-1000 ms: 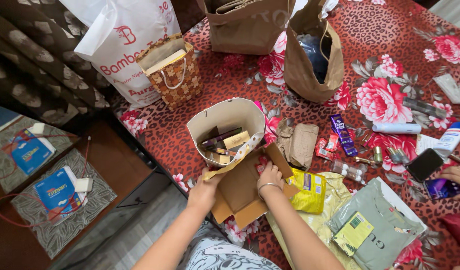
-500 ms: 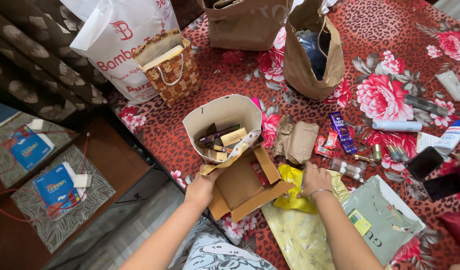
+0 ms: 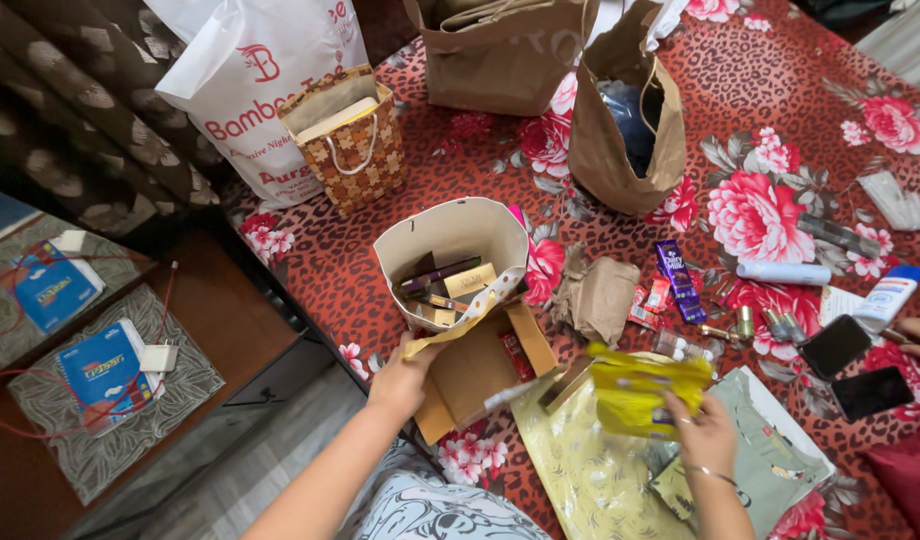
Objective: The person unpacks various items from paper shopping bags and small cardboard boxes by hand, placing tubes of lotion and chocolate bars onto the floral surface of a bed.
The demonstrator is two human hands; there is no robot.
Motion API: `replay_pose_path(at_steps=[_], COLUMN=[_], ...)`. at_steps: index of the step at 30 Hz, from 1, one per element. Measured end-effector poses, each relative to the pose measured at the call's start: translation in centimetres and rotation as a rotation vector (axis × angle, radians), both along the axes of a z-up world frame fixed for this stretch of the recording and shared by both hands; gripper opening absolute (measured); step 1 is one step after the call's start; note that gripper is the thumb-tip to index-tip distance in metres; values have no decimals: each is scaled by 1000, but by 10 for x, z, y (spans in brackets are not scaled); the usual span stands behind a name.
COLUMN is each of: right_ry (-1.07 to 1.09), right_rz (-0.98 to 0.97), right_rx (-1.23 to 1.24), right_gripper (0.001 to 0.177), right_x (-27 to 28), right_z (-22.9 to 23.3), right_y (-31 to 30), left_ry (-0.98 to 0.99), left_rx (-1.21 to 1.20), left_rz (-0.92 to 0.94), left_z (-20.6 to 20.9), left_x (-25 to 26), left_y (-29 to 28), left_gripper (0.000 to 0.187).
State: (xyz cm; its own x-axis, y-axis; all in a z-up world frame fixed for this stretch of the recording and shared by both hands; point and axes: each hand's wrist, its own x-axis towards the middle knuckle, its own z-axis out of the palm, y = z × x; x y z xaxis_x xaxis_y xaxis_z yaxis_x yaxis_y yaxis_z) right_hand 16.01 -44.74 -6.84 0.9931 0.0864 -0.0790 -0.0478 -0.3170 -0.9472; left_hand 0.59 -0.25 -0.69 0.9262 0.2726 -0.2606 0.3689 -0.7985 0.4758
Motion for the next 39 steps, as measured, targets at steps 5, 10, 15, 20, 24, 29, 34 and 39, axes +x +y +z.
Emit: replay_pose_path(at_steps=[5,10,15,20,24,29,34,39], right_ry=[21,47,-32,322,297,81,48,-217], right_rz=[-43,-39,-113,230,456,221,484,863], right_rx=[806,555,317,-411,-749,-811,-984,-1379], right_gripper=[50,44,31,41,50,36,37,94], right_x=[-25,-44,-47,-30,-25,-24,-53,-86], right_z=[84,33,-33,-57,-80,-81,-51,-7], right_y=[73,202,231,192,198,227,262,295], left_ry=[44,-56,-12,-99,-120,-77,-97,-64], left_rx=[6,5,-109,-139,-162,-155,-209,-131], left_rz=[2,-79,53,23,69,47,37,46], left_z=[-2,-22,-22,-16,-11,-3,-3,-12], left_x=[-2,-4,-2,-3,-4,-3,-2,2], left_y=[2,9,14,10,7,8,4,1], left_gripper=[81,69,69,58,66,60,56,58])
